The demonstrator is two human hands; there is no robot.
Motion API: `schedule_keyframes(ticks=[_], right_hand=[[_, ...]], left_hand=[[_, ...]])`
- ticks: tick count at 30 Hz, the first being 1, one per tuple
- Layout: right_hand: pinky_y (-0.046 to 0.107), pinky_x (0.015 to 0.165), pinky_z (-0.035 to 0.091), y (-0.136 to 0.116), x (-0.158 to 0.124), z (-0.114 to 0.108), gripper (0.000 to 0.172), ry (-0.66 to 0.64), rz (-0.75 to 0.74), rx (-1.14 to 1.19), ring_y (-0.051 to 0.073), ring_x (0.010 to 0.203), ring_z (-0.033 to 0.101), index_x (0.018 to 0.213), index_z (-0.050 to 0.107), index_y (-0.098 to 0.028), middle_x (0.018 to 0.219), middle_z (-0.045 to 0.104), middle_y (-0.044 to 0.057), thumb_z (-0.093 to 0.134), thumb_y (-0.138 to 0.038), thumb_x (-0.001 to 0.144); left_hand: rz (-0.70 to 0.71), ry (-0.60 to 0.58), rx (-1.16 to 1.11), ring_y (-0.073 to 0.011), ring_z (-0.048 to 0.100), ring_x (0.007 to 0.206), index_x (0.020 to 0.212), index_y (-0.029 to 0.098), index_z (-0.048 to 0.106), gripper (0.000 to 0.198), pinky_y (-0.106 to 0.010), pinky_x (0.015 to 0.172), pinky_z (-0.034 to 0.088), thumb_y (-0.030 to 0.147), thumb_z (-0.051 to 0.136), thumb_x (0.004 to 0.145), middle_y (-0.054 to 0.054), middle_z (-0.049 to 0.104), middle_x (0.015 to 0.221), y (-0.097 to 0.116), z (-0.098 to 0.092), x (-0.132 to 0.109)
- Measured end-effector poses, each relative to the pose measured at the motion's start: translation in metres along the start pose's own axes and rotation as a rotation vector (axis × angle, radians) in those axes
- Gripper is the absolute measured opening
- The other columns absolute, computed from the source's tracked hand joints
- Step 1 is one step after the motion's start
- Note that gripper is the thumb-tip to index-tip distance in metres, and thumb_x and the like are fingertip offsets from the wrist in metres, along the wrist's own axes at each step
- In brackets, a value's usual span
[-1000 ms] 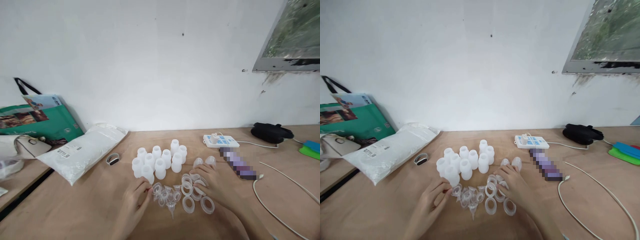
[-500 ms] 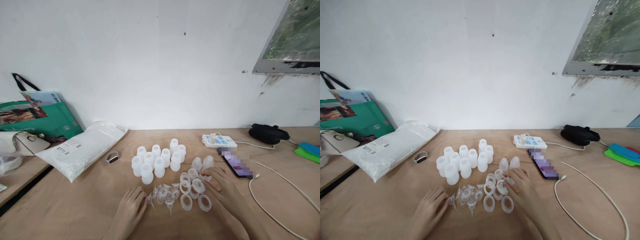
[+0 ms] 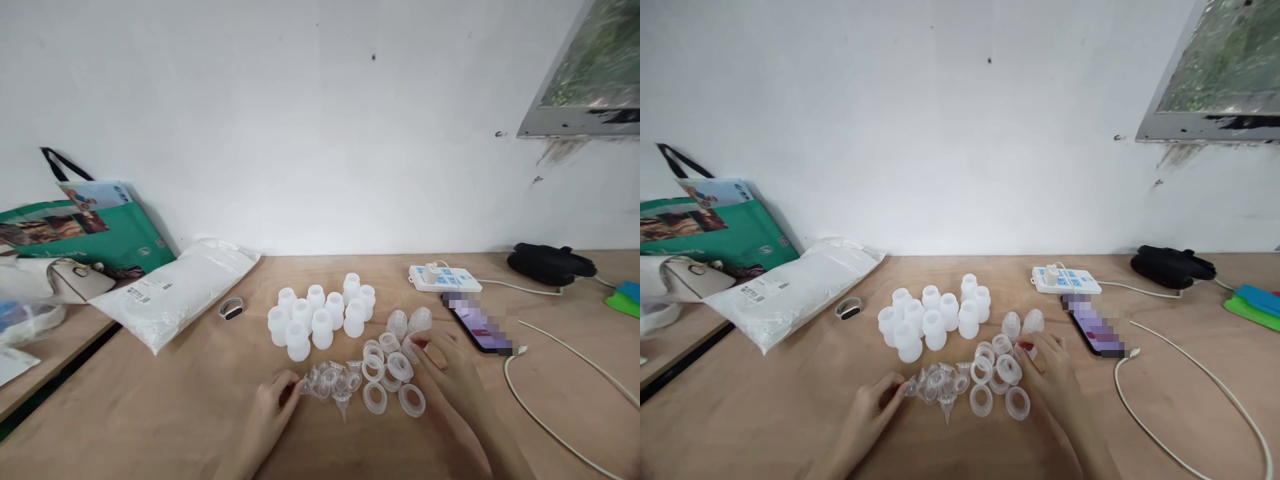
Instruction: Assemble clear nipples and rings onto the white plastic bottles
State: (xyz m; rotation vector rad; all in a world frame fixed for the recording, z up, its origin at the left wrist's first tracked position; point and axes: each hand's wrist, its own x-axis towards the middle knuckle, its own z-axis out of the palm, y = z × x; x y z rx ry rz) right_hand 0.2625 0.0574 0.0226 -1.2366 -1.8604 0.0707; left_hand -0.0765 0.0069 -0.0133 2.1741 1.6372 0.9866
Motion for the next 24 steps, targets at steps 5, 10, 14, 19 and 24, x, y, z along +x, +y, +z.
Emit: schedule_keyframes(ticks=[5, 10, 14, 19, 24], right_hand=[[0.038, 0.074, 0.045, -0.001, 0.000, 0.003, 0.025, -0.023, 0.049, 0.017, 0.025, 0.074, 0.068, 0.084, 0.066, -0.022, 0.075, 0.073, 0.004, 0.053, -0.040, 0.095], [0.038, 0.073, 0.045, -0.001, 0.000, 0.004, 0.030, -0.033, 0.083, -0.002, 0.025, 0.072, 0.066, 0.081, 0.066, -0.022, 0.074, 0.072, 0.005, 0.050, -0.042, 0.095], [0.039, 0.074, 0.046, 0.003, -0.001, 0.006, 0.029, -0.030, 0.082, -0.008, 0.025, 0.072, 0.066, 0.081, 0.066, -0.021, 0.074, 0.072, 0.005, 0.050, -0.042, 0.095], [0.036, 0.070, 0.048, 0.001, -0.003, 0.007, 0.028, -0.015, 0.107, 0.024, 0.023, 0.073, 0.063, 0.080, 0.064, -0.021, 0.074, 0.070, 0.006, 0.051, -0.042, 0.094], [0.027, 0.055, 0.044, -0.006, -0.006, 0.013, 0.032, -0.114, 0.072, 0.031, 0.016, 0.057, 0.057, 0.071, 0.056, -0.021, 0.063, 0.061, 0.001, 0.047, -0.039, 0.097]], left_hand=[[-0.064, -0.022, -0.082, -0.0148, 0.067, 0.058, 0.079, 0.022, 0.060, 0.028, -0.021, 0.054, 0.049, 0.036, 0.044, 0.097, 0.002, 0.071, 0.068, 0.006, -0.006, 0.001], [-0.101, -0.031, -0.112, -0.0176, 0.071, 0.067, 0.085, 0.023, 0.062, 0.021, -0.024, 0.062, 0.054, 0.037, 0.049, 0.094, 0.000, 0.075, 0.077, 0.004, -0.008, 0.003], [-0.122, -0.012, -0.096, -0.0220, 0.072, 0.081, 0.091, 0.023, 0.063, 0.022, -0.029, 0.072, 0.056, 0.041, 0.051, 0.092, -0.003, 0.076, 0.087, 0.001, -0.012, 0.004], [-0.179, 0.010, -0.032, -0.0230, 0.071, 0.081, 0.090, 0.023, 0.062, 0.030, -0.030, 0.069, 0.053, 0.043, 0.041, 0.096, -0.004, 0.075, 0.086, -0.003, -0.023, 0.005], [-0.229, -0.042, 0.057, -0.0218, 0.067, 0.063, 0.077, 0.023, 0.058, 0.036, -0.029, 0.059, 0.046, 0.043, 0.036, 0.097, -0.002, 0.070, 0.071, -0.007, -0.028, 0.006]])
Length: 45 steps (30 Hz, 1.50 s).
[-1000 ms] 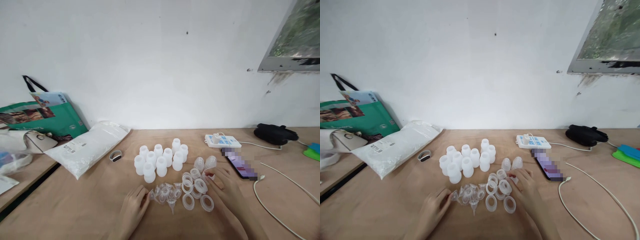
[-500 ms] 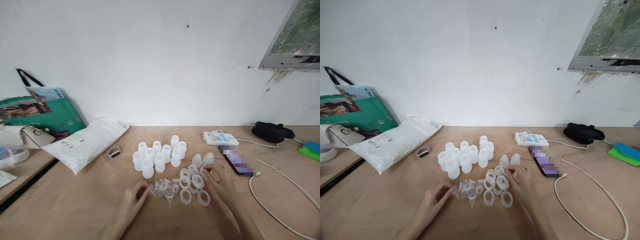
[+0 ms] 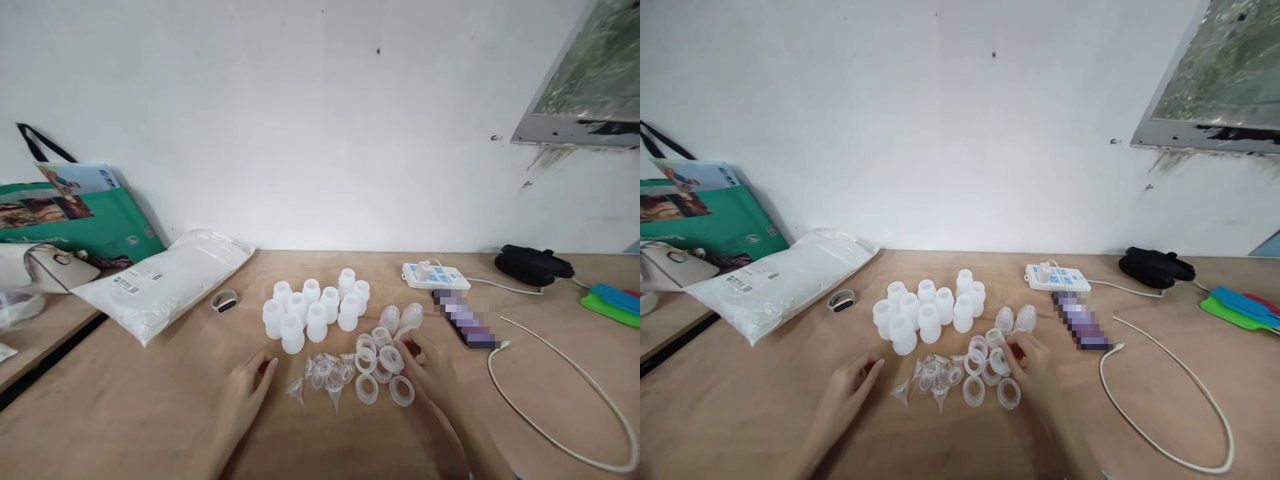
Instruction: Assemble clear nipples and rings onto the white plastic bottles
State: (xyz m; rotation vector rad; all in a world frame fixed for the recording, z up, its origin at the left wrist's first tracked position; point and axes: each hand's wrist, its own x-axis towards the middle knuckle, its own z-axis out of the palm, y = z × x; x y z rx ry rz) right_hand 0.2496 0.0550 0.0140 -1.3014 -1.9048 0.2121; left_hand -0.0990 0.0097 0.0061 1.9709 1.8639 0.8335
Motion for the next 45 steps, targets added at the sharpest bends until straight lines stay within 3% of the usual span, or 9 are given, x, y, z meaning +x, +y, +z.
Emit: schedule_keyframes(ticks=[8, 12, 21, 24, 28, 33, 37, 42, 45], right_hand=[[0.026, 0.050, 0.034, -0.005, -0.001, 0.020, 0.039, -0.120, -0.056, -0.091, 0.014, 0.048, 0.049, 0.059, 0.043, -0.023, 0.052, 0.054, -0.001, 0.042, -0.036, 0.096], [0.027, 0.050, 0.034, -0.006, -0.001, 0.022, 0.039, -0.134, -0.056, -0.101, 0.015, 0.049, 0.050, 0.060, 0.042, -0.023, 0.054, 0.055, 0.000, 0.041, -0.036, 0.096], [0.027, 0.051, 0.034, -0.004, -0.002, 0.024, 0.038, -0.152, -0.064, -0.107, 0.015, 0.048, 0.049, 0.060, 0.040, -0.023, 0.053, 0.053, -0.002, 0.041, -0.033, 0.097], [0.026, 0.051, 0.035, -0.004, -0.003, 0.024, 0.038, -0.154, -0.071, -0.107, 0.015, 0.049, 0.050, 0.061, 0.042, -0.023, 0.054, 0.053, -0.002, 0.041, -0.032, 0.097], [0.026, 0.050, 0.037, -0.003, -0.003, 0.022, 0.032, -0.147, -0.080, -0.111, 0.015, 0.049, 0.050, 0.065, 0.048, -0.022, 0.055, 0.053, -0.002, 0.045, -0.031, 0.095], [0.035, 0.073, 0.052, -0.011, -0.001, 0.019, 0.009, -0.159, -0.226, -0.065, 0.023, 0.082, 0.063, 0.092, 0.064, -0.020, 0.087, 0.067, 0.007, 0.058, -0.026, 0.087], [0.049, 0.094, 0.047, -0.016, -0.002, 0.022, 0.035, -0.256, -0.315, -0.068, 0.030, 0.111, 0.058, 0.119, 0.062, -0.021, 0.118, 0.066, 0.011, 0.062, -0.018, 0.083], [0.054, 0.101, 0.042, -0.016, -0.005, 0.025, 0.059, -0.349, -0.318, -0.082, 0.030, 0.119, 0.053, 0.130, 0.058, -0.020, 0.130, 0.064, 0.011, 0.055, -0.004, 0.073], [0.053, 0.103, 0.041, -0.017, -0.004, 0.023, 0.058, -0.379, -0.312, -0.084, 0.030, 0.120, 0.053, 0.130, 0.059, -0.020, 0.128, 0.066, 0.010, 0.054, -0.003, 0.075]], left_hand=[[0.118, -0.190, 0.101, -0.0214, 0.064, 0.063, 0.062, 0.022, 0.051, 0.031, -0.027, 0.056, 0.034, 0.028, 0.042, 0.091, -0.002, 0.067, 0.066, 0.008, -0.002, 0.020], [0.161, -0.240, 0.078, -0.0211, 0.063, 0.066, 0.072, 0.022, 0.057, 0.029, -0.027, 0.058, 0.036, 0.030, 0.039, 0.094, -0.002, 0.069, 0.073, 0.004, -0.001, 0.035], [0.152, -0.298, -0.080, -0.0182, 0.051, 0.066, 0.065, 0.021, 0.049, 0.036, -0.027, 0.061, 0.035, 0.039, 0.042, 0.095, 0.000, 0.057, 0.067, -0.010, 0.005, 0.038], [0.146, -0.402, -0.189, -0.0143, 0.045, 0.061, 0.068, 0.020, 0.049, 0.035, -0.025, 0.058, 0.034, 0.047, 0.050, 0.090, 0.003, 0.050, 0.064, -0.011, 0.000, 0.038], [0.162, -0.618, -0.326, -0.0112, 0.042, 0.058, 0.077, 0.018, 0.057, 0.046, -0.022, 0.054, 0.032, 0.062, 0.072, 0.069, 0.007, 0.047, 0.063, -0.008, -0.006, 0.037], [0.182, -0.799, -0.351, -0.0115, 0.045, 0.063, 0.081, 0.019, 0.066, 0.050, -0.021, 0.056, 0.033, 0.058, 0.085, 0.055, 0.006, 0.053, 0.066, -0.002, -0.013, 0.032], [0.163, -0.849, -0.325, -0.0127, 0.047, 0.065, 0.079, 0.020, 0.067, 0.045, -0.022, 0.057, 0.034, 0.056, 0.084, 0.059, 0.005, 0.055, 0.069, 0.005, -0.011, 0.026], [0.166, -0.806, -0.295, -0.0134, 0.049, 0.066, 0.074, 0.019, 0.066, 0.031, -0.022, 0.057, 0.035, 0.040, 0.086, 0.060, 0.005, 0.056, 0.068, 0.019, -0.006, 0.019], [0.162, -0.779, -0.313, -0.0125, 0.050, 0.064, 0.073, 0.019, 0.065, 0.017, -0.021, 0.057, 0.036, 0.026, 0.079, 0.065, 0.005, 0.055, 0.067, 0.026, -0.006, 0.015]])
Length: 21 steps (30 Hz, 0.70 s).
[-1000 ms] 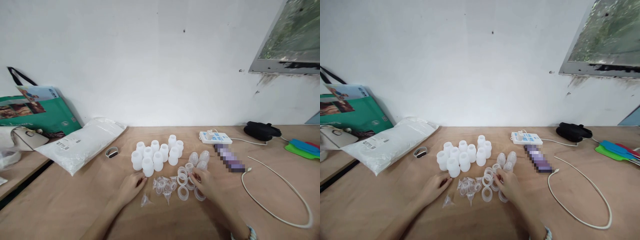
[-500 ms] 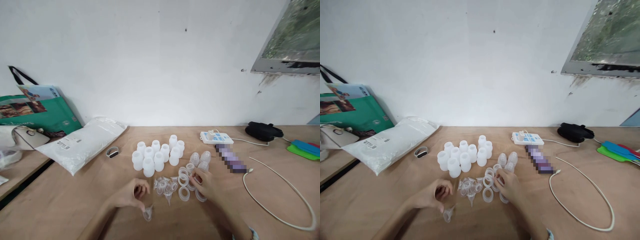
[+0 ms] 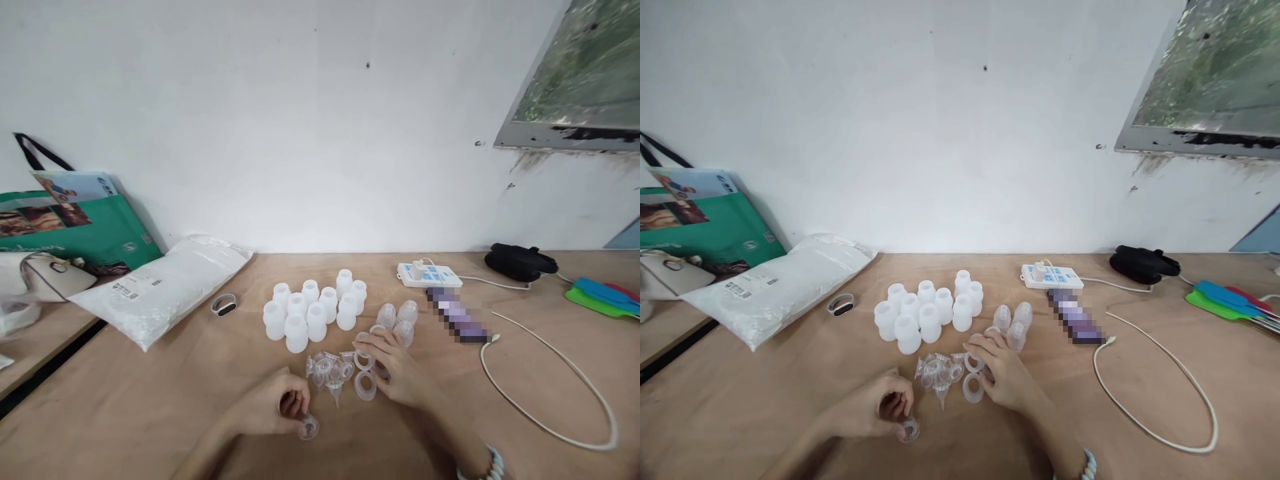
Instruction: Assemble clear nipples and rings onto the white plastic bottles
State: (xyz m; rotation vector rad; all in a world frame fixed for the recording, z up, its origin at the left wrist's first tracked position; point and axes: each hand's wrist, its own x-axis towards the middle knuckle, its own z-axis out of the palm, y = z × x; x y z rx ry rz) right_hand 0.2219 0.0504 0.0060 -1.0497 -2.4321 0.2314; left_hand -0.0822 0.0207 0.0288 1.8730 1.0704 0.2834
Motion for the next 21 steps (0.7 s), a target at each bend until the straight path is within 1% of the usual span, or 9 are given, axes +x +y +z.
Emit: schedule_keyframes(ticks=[3, 6, 8, 11, 13, 15, 18, 20, 21], right_hand=[[0.053, 0.103, 0.042, 0.000, 0.001, -0.002, 0.048, -0.023, -0.010, 0.001, 0.030, 0.120, 0.054, 0.126, 0.062, -0.022, 0.123, 0.069, 0.009, 0.057, -0.006, 0.081], [0.053, 0.101, 0.043, 0.002, 0.002, -0.001, 0.040, -0.020, -0.020, 0.022, 0.030, 0.118, 0.056, 0.123, 0.064, -0.022, 0.121, 0.070, 0.009, 0.061, -0.011, 0.084], [0.053, 0.100, 0.044, 0.003, 0.002, 0.001, 0.036, 0.025, -0.025, 0.057, 0.030, 0.115, 0.057, 0.121, 0.064, -0.022, 0.119, 0.070, 0.010, 0.063, -0.014, 0.086], [0.050, 0.099, 0.046, 0.001, 0.005, 0.000, 0.035, 0.148, -0.007, 0.158, 0.029, 0.112, 0.058, 0.124, 0.062, -0.022, 0.118, 0.068, 0.010, 0.062, -0.019, 0.089], [0.047, 0.099, 0.047, -0.004, 0.010, -0.006, 0.040, 0.219, 0.014, 0.248, 0.027, 0.113, 0.058, 0.130, 0.059, -0.024, 0.120, 0.065, 0.010, 0.061, -0.021, 0.091], [0.044, 0.100, 0.047, -0.010, 0.017, -0.013, 0.040, 0.247, 0.033, 0.353, 0.026, 0.114, 0.058, 0.132, 0.059, -0.027, 0.122, 0.062, 0.010, 0.059, -0.023, 0.092], [0.040, 0.096, 0.049, -0.019, 0.032, -0.021, 0.027, 0.265, 0.074, 0.568, 0.024, 0.110, 0.060, 0.119, 0.067, -0.029, 0.116, 0.064, 0.007, 0.057, -0.028, 0.094], [0.037, 0.088, 0.051, -0.023, 0.040, -0.018, 0.021, 0.318, 0.156, 0.770, 0.023, 0.102, 0.062, 0.109, 0.071, -0.027, 0.107, 0.067, 0.006, 0.059, -0.035, 0.094], [0.036, 0.084, 0.052, -0.025, 0.043, -0.013, 0.022, 0.345, 0.217, 0.879, 0.022, 0.096, 0.064, 0.107, 0.071, -0.027, 0.102, 0.069, 0.006, 0.060, -0.039, 0.093]], left_hand=[[0.026, 0.028, -0.031, -0.0119, 0.050, 0.064, 0.074, 0.019, 0.065, 0.010, -0.021, 0.058, 0.038, 0.022, 0.073, 0.069, 0.005, 0.055, 0.068, 0.003, 0.002, -0.002], [0.064, 0.077, -0.074, -0.0129, 0.051, 0.066, 0.076, 0.018, 0.064, 0.012, -0.022, 0.061, 0.041, 0.029, 0.070, 0.075, 0.003, 0.058, 0.071, 0.004, 0.002, -0.004], [0.094, 0.130, -0.106, -0.0143, 0.052, 0.069, 0.076, 0.017, 0.064, 0.018, -0.024, 0.066, 0.043, 0.034, 0.068, 0.079, 0.001, 0.060, 0.074, 0.007, 0.001, -0.004], [0.145, 0.240, -0.144, -0.0163, 0.053, 0.075, 0.077, 0.017, 0.063, 0.020, -0.027, 0.073, 0.043, 0.035, 0.066, 0.083, 0.000, 0.061, 0.076, 0.020, 0.001, 0.000], [0.179, 0.308, -0.168, -0.0160, 0.053, 0.074, 0.077, 0.017, 0.062, 0.019, -0.027, 0.072, 0.043, 0.034, 0.064, 0.086, 0.000, 0.061, 0.075, 0.032, 0.000, 0.005], [0.214, 0.371, -0.194, -0.0152, 0.053, 0.071, 0.077, 0.018, 0.062, 0.018, -0.026, 0.069, 0.042, 0.033, 0.063, 0.087, 0.001, 0.061, 0.073, 0.044, -0.001, 0.014], [0.256, 0.470, -0.228, -0.0149, 0.054, 0.070, 0.078, 0.018, 0.062, 0.017, -0.024, 0.067, 0.043, 0.032, 0.063, 0.088, 0.001, 0.061, 0.073, 0.055, -0.002, 0.029], [0.279, 0.551, -0.250, -0.0149, 0.055, 0.070, 0.079, 0.018, 0.061, 0.016, -0.024, 0.065, 0.043, 0.031, 0.063, 0.088, 0.000, 0.062, 0.075, 0.056, 0.001, 0.038], [0.291, 0.596, -0.260, -0.0149, 0.055, 0.070, 0.079, 0.018, 0.061, 0.015, -0.023, 0.064, 0.043, 0.030, 0.062, 0.088, 0.000, 0.062, 0.076, 0.054, 0.004, 0.042]])
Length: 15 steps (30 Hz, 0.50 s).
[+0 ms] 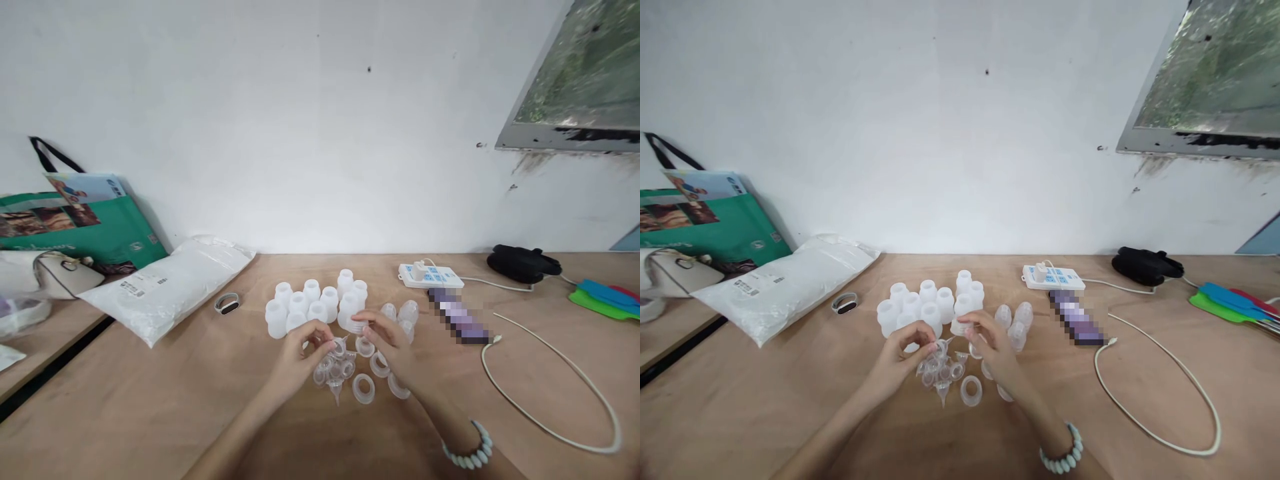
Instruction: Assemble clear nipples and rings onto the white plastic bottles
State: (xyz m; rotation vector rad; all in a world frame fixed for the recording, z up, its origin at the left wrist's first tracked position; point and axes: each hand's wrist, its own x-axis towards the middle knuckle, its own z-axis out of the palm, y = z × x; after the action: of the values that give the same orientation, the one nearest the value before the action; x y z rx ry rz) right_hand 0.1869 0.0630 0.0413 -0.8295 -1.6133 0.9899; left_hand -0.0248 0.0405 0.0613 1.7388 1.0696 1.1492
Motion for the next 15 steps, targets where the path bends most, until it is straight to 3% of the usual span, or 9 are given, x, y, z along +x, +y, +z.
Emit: schedule_keyframes(ticks=[3, 6, 10, 15], right_hand=[[0.033, 0.076, 0.053, 0.010, -0.005, 0.017, 0.029, 0.101, 0.198, 0.260, 0.019, 0.079, 0.065, 0.106, 0.069, -0.025, 0.088, 0.070, 0.003, 0.063, -0.048, 0.090], [0.032, 0.073, 0.053, 0.017, -0.016, 0.033, 0.033, 0.081, 0.305, 0.394, 0.018, 0.077, 0.065, 0.104, 0.069, -0.023, 0.087, 0.070, 0.003, 0.069, -0.050, 0.085], [0.028, 0.066, 0.051, 0.016, -0.024, 0.043, 0.035, -0.027, 0.301, 0.469, 0.018, 0.079, 0.063, 0.102, 0.066, -0.024, 0.090, 0.068, 0.003, 0.077, -0.046, 0.078], [0.026, 0.069, 0.048, 0.012, -0.023, 0.043, 0.037, -0.115, 0.264, 0.466, 0.014, 0.077, 0.061, 0.101, 0.059, -0.024, 0.087, 0.066, -0.001, 0.081, -0.040, 0.075]], left_hand=[[0.044, 0.107, -0.007, -0.0150, 0.056, 0.068, 0.078, 0.018, 0.060, 0.014, -0.023, 0.062, 0.044, 0.028, 0.061, 0.088, -0.001, 0.062, 0.073, -0.011, 0.009, -0.002], [0.091, 0.165, 0.007, -0.0151, 0.058, 0.066, 0.078, 0.017, 0.061, 0.016, -0.024, 0.063, 0.046, 0.028, 0.061, 0.089, -0.001, 0.064, 0.070, -0.020, 0.015, -0.008], [0.161, 0.243, 0.063, -0.0148, 0.058, 0.065, 0.078, 0.018, 0.062, 0.014, -0.024, 0.063, 0.045, 0.024, 0.062, 0.090, 0.000, 0.063, 0.071, -0.026, 0.018, -0.014], [0.259, 0.277, 0.148, -0.0169, 0.059, 0.075, 0.075, 0.019, 0.063, 0.014, -0.026, 0.068, 0.044, 0.016, 0.063, 0.088, -0.002, 0.062, 0.078, -0.030, 0.017, -0.018]])
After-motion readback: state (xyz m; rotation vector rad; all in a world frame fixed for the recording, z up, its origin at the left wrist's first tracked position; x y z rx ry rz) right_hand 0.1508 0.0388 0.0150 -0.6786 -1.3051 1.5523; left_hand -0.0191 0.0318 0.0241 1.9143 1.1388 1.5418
